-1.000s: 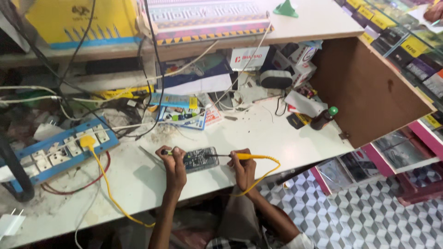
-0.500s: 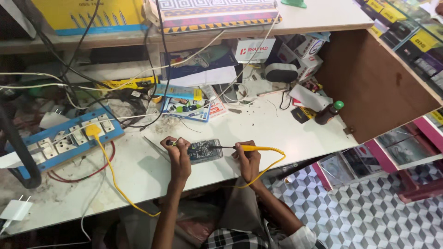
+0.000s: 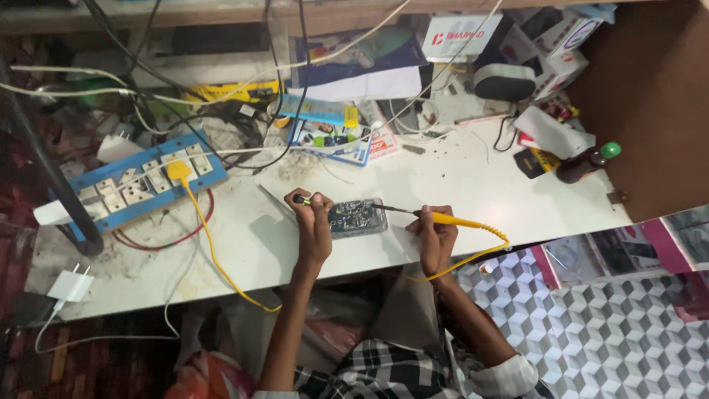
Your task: The person uses a soldering iron and solder wire to work on a small electronic circuit board placed on a cluttered workbench. They repeatedly apply heat and solder to various points on the board while holding the components steady.
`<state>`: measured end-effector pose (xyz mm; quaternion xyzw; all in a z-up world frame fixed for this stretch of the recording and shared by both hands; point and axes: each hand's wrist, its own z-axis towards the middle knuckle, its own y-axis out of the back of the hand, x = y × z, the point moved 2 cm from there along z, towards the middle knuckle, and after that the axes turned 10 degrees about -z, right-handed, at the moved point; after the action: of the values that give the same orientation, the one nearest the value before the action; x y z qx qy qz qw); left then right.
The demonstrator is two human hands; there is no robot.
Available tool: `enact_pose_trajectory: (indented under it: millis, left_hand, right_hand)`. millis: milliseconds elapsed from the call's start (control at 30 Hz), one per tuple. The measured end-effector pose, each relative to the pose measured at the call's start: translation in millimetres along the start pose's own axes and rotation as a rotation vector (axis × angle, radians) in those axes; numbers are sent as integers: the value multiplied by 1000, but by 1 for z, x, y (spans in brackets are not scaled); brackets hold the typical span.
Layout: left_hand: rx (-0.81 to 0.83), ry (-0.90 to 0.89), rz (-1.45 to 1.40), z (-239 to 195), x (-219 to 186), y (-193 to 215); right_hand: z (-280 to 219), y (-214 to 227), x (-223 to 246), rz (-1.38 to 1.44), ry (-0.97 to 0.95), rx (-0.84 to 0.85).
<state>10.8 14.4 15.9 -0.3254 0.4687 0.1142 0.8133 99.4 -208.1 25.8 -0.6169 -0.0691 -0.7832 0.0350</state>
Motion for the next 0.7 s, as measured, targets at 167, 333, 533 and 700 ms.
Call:
enact_pose_trajectory:
  millis: [167,333,533,700]
  left_hand:
    - [-19,-15,-27,-5,-1,-2]
    - [-10,-3,3,-2,-1,-4]
    - [25,-29,55,-3,-8,-4]
    - [119,-108,22,2,-12,-13]
  right_hand:
    - [-1,-1,3,-20,0,65]
    - [-1,-1,6,-79,17,101]
    - [-2,-4,8,-75,14,93]
    - [-4,-4,11,-76,74,100]
